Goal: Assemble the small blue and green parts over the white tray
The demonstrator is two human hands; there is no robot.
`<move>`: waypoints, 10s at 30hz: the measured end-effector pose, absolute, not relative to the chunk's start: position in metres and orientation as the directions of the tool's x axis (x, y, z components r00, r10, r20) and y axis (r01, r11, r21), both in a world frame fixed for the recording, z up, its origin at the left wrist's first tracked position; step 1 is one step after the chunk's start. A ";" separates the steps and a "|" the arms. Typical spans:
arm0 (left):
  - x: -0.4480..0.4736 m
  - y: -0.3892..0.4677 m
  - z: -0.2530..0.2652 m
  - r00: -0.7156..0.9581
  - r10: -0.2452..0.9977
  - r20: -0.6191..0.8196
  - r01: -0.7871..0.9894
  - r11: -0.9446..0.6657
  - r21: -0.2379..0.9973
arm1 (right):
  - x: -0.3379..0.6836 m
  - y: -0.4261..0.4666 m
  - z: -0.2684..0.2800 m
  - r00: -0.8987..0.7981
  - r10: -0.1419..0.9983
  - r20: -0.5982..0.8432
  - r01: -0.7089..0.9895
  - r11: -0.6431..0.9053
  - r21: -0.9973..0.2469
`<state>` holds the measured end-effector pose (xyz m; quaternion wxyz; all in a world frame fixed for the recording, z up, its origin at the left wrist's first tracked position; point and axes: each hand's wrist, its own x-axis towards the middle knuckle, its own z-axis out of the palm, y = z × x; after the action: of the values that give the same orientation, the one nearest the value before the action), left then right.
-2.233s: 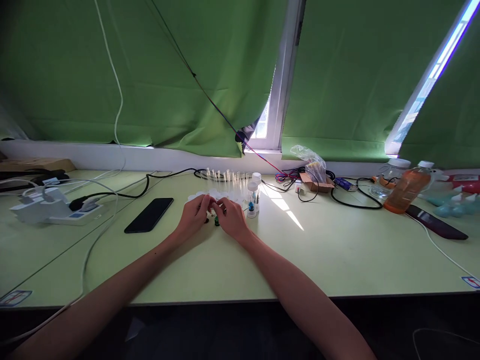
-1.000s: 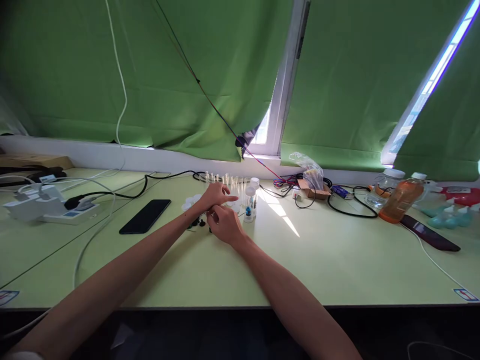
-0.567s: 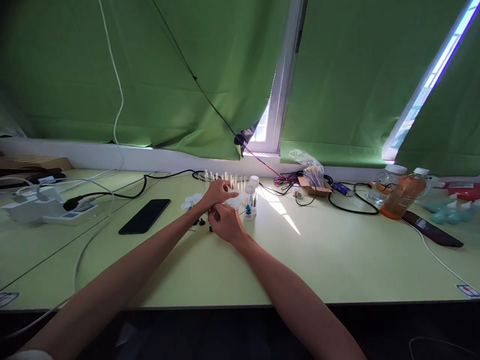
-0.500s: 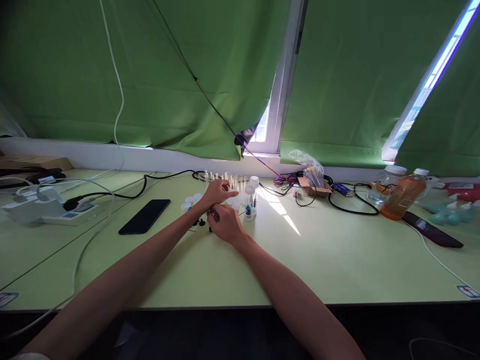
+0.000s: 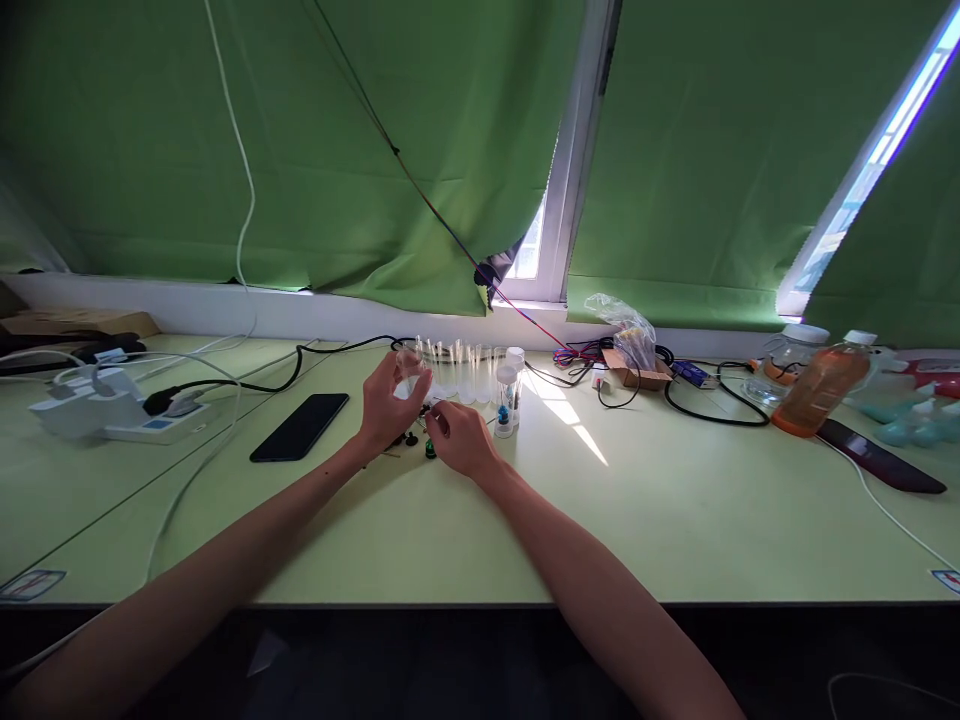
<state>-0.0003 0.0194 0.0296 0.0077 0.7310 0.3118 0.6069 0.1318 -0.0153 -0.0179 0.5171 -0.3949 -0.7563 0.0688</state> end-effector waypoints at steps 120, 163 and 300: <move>-0.015 0.000 -0.007 0.251 0.599 0.761 0.746 -0.620 0.242 | 0.135 -0.016 0.001 -0.017 0.993 0.116 -0.545 0.088 -0.834; -0.016 -0.004 -0.004 0.284 0.624 0.728 0.671 -0.671 0.314 | 0.138 -0.017 -0.002 0.043 0.982 0.184 -0.451 0.183 -0.874; -0.013 -0.008 -0.005 0.345 0.566 0.748 0.635 -0.728 0.258 | 0.138 -0.015 -0.004 -0.198 0.978 0.069 -0.462 -0.031 -0.886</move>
<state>-0.0130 -0.0076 -0.0053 -0.0392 0.8192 0.3668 0.4392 0.1379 -0.0155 -0.0042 0.5542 -0.3062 -0.4212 0.6494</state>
